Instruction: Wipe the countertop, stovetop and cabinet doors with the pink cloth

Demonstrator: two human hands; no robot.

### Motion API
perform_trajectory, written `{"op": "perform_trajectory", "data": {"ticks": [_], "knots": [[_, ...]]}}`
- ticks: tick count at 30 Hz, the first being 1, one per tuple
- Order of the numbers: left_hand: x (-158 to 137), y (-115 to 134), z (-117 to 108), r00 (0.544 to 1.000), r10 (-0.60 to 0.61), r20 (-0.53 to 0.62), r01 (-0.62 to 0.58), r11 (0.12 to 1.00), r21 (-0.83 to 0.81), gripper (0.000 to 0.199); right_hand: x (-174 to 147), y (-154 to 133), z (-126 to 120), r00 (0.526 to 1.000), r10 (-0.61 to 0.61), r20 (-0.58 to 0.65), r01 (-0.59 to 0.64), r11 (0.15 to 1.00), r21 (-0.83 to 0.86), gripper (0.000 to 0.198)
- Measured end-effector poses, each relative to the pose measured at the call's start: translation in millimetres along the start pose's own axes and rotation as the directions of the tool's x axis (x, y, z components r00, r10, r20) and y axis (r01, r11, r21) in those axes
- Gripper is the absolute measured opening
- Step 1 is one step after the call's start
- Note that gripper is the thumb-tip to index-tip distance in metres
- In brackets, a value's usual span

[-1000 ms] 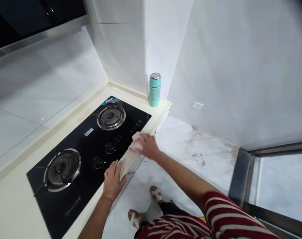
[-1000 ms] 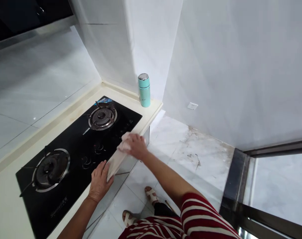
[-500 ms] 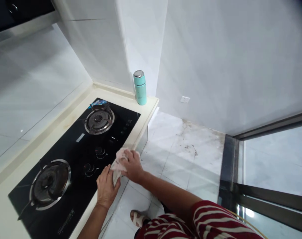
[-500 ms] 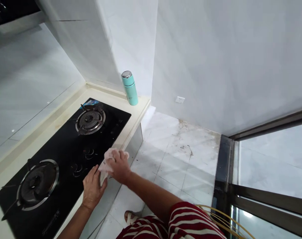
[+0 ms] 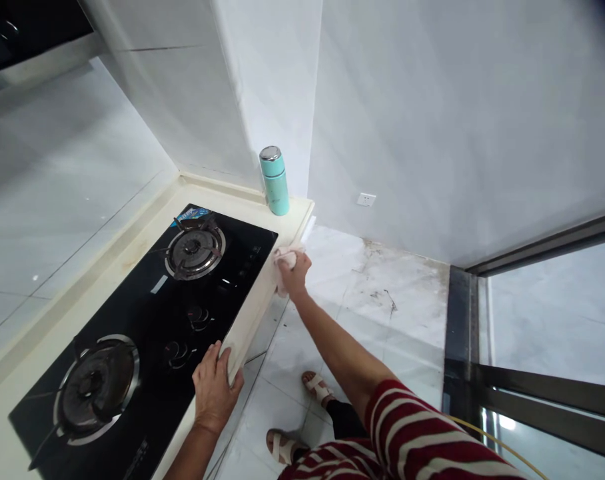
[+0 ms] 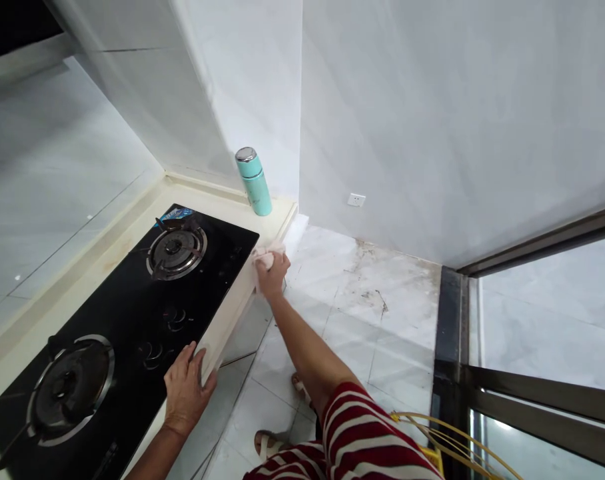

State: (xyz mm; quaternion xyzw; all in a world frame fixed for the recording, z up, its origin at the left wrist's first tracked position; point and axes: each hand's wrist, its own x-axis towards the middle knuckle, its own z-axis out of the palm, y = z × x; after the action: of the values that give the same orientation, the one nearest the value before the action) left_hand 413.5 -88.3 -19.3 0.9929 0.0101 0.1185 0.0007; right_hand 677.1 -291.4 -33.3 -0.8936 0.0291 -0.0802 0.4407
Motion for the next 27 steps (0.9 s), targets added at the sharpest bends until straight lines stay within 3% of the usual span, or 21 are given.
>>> {"op": "perform_trajectory", "data": {"ticks": [4, 8, 12, 17, 23, 27], "knots": [[1, -1, -1, 1.000, -0.005, 0.001, 0.005, 1.000, -0.024, 0.038, -89, -17, 30, 0.995, 0.090, -0.047, -0.082, 0.985, 0.155, 0.049], [3, -3, -2, 1.000, -0.021, 0.012, 0.021, 0.997, -0.078, 0.040, -168, -25, 40, 0.992, 0.075, 0.099, -0.101, 0.953, 0.286, 0.044], [7, -4, -4, 0.999, -0.022, 0.035, 0.025, 0.995, -0.098, 0.043, -180, -22, 32, 0.961, 0.132, 0.241, -0.235, 0.849, 0.473, 0.041], [12, -2, -7, 1.000, 0.003, 0.021, 0.000, 0.988, -0.153, 0.049, -190, -1, 16, 0.837, 0.297, 0.459, -0.540, 0.580, 0.609, 0.039], [19, -4, -8, 0.999, 0.039, 0.005, -0.037, 0.975, -0.220, 0.052, -245, 22, -4, 0.708, 0.444, 0.549, -0.700, 0.339, 0.629, 0.036], [16, 6, -10, 0.994, 0.104, -0.026, -0.107, 0.954, -0.279, 0.056, -267, 16, -21, 0.640, 0.470, 0.608, -0.749, 0.205, 0.630, 0.042]]}}
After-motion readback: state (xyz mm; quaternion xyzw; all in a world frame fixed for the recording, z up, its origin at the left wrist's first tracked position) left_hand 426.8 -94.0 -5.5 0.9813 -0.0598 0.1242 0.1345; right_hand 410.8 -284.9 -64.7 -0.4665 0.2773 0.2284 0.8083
